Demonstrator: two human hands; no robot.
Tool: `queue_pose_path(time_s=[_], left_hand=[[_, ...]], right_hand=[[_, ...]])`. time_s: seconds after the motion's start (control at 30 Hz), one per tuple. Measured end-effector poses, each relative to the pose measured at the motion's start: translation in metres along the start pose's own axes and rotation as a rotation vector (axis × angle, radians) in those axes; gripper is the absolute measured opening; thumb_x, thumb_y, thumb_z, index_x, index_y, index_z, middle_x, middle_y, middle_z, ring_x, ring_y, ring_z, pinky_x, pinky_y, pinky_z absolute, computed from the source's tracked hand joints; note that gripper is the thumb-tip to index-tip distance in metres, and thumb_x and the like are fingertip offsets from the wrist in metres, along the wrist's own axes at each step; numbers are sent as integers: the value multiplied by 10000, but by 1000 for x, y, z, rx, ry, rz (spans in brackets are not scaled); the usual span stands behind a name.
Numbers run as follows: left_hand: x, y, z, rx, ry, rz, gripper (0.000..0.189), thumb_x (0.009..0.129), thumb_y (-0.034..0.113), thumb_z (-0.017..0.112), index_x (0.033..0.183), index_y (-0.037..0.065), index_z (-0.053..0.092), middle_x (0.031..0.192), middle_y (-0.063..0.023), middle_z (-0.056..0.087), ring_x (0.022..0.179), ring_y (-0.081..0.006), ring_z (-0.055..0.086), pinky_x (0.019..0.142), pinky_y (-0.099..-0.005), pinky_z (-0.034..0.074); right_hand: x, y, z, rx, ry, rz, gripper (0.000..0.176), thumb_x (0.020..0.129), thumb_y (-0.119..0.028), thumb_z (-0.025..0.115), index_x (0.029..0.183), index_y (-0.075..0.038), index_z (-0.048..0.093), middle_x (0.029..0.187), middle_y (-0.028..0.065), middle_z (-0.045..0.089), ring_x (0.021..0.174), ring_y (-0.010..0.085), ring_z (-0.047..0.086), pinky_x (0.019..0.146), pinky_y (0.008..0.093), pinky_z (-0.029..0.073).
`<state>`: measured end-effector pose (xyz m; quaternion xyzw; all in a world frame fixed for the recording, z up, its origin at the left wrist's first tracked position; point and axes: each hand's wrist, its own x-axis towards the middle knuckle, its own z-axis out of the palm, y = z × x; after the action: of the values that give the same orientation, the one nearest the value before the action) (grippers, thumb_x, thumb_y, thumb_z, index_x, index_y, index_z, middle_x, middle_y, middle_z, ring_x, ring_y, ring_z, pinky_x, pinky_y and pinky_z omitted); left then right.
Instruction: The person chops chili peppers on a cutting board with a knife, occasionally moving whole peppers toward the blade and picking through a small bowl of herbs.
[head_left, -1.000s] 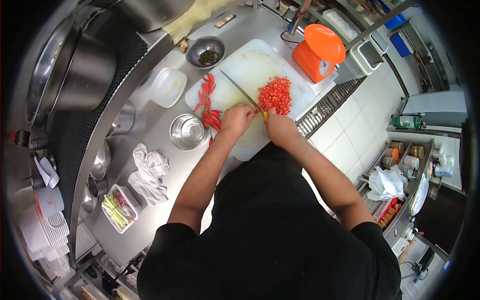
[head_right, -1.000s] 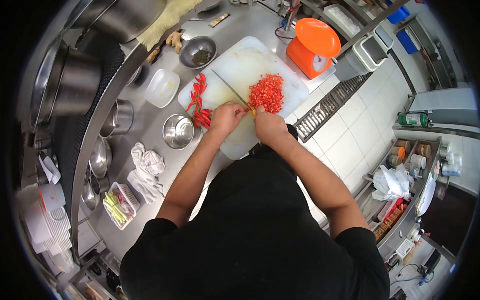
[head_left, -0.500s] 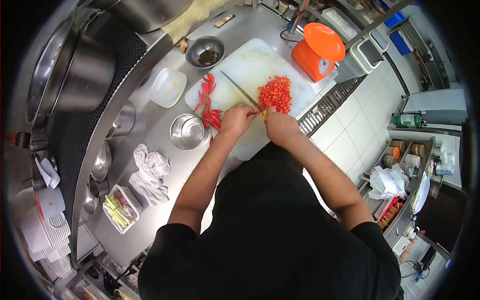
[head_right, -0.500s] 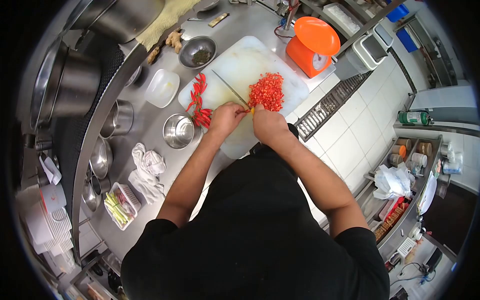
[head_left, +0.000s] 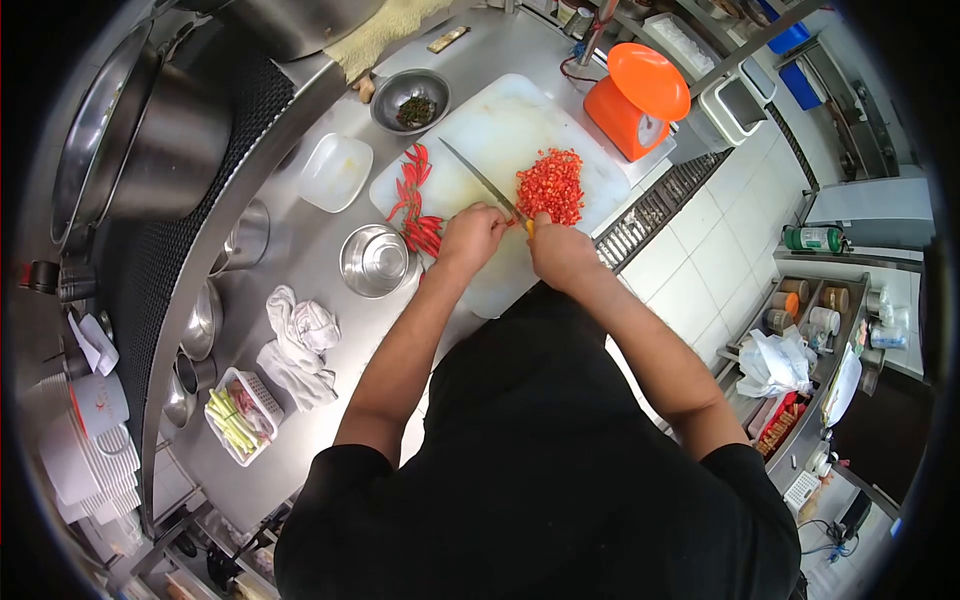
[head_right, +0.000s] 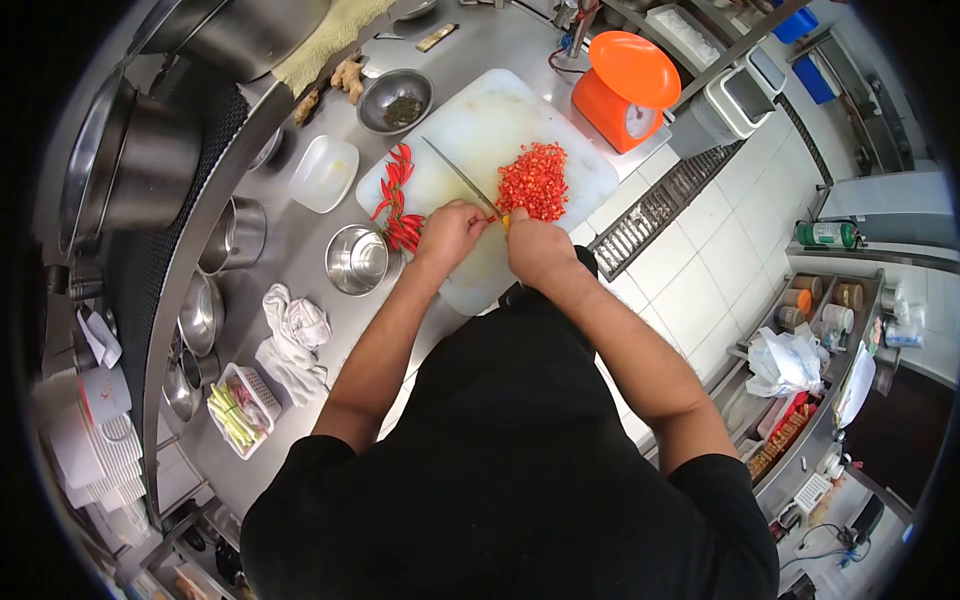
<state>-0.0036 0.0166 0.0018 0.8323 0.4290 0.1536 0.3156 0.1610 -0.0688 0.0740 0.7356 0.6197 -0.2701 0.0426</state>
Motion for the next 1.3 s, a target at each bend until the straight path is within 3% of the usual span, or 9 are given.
queue_pose_path(time_s=[0.27, 0.5, 0.77, 1.0, 1.2, 1.3], left_hand=[[-3, 5, -1, -12, 27, -21, 94, 881, 145, 752, 925, 63, 768, 915, -133, 708, 834, -340, 709, 768, -448, 563], [-4, -1, 1, 17, -1, 9, 87, 885, 132, 725, 922, 61, 759, 935, -136, 710, 859, -346, 706, 779, -457, 561], [-3, 0, 2, 4, 4, 5, 84, 891, 129, 708, 903, 54, 745, 942, -144, 704, 871, -353, 700, 786, -463, 560], [-4, -1, 2, 22, 4, 13, 95, 910, 145, 702, 919, 61, 746, 944, -147, 698, 877, -363, 696, 788, -472, 557], [-2, -1, 2, 27, 5, -9, 100, 911, 149, 704, 925, 60, 748, 943, -150, 697, 880, -365, 697, 790, -478, 557], [-3, -1, 3, 38, 20, 23, 100, 910, 148, 704, 927, 59, 748, 932, -151, 694, 874, -365, 696, 789, -478, 557]], right_hand=[[-2, 3, 22, 7, 26, 23, 318, 1033, -252, 583, 1142, 40, 519, 918, 245, 747, 878, 403, 759, 789, 493, 598], [-2, -3, -4, -15, -20, 4, 340, 1040, -264, 585, 1155, 45, 500, 928, 256, 743, 914, 421, 750, 815, 517, 587], [1, -2, 19, 11, 9, 34, 307, 1027, -227, 579, 1149, 48, 520, 933, 257, 750, 914, 396, 765, 789, 476, 608], [-6, -5, -11, 9, -30, -3, 326, 1031, -244, 581, 1157, 48, 512, 927, 254, 748, 927, 409, 759, 818, 494, 603], [3, -4, 21, 71, 25, 65, 347, 1025, -264, 604, 1155, 46, 517, 945, 269, 740, 922, 436, 743, 828, 525, 580], [5, -1, 12, 43, -10, 1, 319, 1025, -242, 586, 1157, 41, 521, 960, 262, 747, 925, 404, 762, 820, 488, 605]])
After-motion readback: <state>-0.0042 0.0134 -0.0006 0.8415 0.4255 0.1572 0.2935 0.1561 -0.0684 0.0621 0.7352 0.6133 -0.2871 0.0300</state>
